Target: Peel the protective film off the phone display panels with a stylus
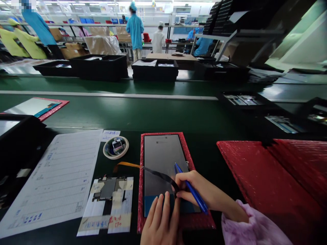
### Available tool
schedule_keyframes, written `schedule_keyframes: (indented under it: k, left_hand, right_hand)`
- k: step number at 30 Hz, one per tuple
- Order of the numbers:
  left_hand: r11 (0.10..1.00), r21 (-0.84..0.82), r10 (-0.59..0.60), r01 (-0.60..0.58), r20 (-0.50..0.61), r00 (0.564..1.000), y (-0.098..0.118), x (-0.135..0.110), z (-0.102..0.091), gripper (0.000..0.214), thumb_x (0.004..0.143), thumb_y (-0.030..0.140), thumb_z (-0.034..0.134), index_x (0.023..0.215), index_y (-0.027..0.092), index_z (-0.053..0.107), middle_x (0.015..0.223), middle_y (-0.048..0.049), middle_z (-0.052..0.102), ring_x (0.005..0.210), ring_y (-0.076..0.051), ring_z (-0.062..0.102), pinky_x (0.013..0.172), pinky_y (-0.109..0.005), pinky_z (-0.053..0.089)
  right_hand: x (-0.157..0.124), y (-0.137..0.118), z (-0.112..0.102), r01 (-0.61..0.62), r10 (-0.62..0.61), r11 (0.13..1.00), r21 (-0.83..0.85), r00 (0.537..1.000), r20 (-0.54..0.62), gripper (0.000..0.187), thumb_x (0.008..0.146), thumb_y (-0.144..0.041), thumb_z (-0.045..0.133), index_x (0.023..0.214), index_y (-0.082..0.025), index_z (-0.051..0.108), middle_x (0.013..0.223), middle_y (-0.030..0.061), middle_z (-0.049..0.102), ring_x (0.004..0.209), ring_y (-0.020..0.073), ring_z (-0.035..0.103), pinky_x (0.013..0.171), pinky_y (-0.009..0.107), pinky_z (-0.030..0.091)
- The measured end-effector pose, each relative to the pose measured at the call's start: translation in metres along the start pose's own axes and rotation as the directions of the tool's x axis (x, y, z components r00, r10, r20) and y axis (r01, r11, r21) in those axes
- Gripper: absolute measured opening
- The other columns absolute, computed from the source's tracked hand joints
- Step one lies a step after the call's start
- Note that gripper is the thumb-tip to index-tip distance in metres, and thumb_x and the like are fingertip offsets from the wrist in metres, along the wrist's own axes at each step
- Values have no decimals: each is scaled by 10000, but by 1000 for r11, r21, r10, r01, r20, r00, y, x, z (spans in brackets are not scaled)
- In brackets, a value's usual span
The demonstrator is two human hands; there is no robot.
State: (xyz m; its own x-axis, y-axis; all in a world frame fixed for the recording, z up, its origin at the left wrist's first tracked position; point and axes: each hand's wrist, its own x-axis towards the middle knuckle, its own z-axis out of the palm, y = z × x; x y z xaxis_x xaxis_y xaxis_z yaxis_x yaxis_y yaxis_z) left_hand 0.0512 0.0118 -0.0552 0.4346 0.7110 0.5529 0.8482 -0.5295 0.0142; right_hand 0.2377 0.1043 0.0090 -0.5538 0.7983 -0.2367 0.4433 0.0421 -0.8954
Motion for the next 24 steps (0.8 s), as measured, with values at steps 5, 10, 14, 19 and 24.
schedule_keyframes:
  k: [5,10,14,19,24]
  left_hand:
    - [998,-40,46,-40,190,981,-35,3,-17,532,858,279,550,1385,209,516,1415,-113,551,1276,-271,550,963,-355,547]
    - [999,42,-12,3,196,981,-57,-6,-18,696,802,350,671,1418,111,450,1468,-223,469,1284,-328,541,929,-372,574]
    - [999,-21,-30,34,163,986,-54,-11,-9,760,752,490,745,1378,137,497,1440,-230,499,1275,-347,542,942,-368,567]
    - [972,-181,-83,150,334,939,-56,4,-15,937,617,438,868,1410,141,468,1464,-270,432,1307,-407,484,994,-473,530]
    - [904,-373,-58,208,376,925,-63,6,-36,792,754,536,742,1411,177,484,1452,-251,467,1329,-427,451,1061,-601,419]
  right_hand:
    - [5,8,-13,-49,56,998,27,907,-417,181,835,-351,597,886,-180,626,875,66,695,819,209,671,779,325,507]
    - [6,15,-20,-111,102,994,22,799,-592,305,780,-455,614,916,-183,617,940,122,703,897,270,684,836,408,530]
    - [7,11,-14,-27,186,967,254,757,-626,436,703,-497,732,975,-177,614,1032,128,705,1002,276,673,881,380,542]
    - [13,-15,-1,125,400,751,649,696,-597,666,593,-467,860,1149,-229,579,1124,61,703,980,276,690,755,324,586]
    - [10,-41,8,-46,519,738,673,676,-523,741,528,-377,834,1219,-212,624,963,38,752,826,314,722,634,342,618]
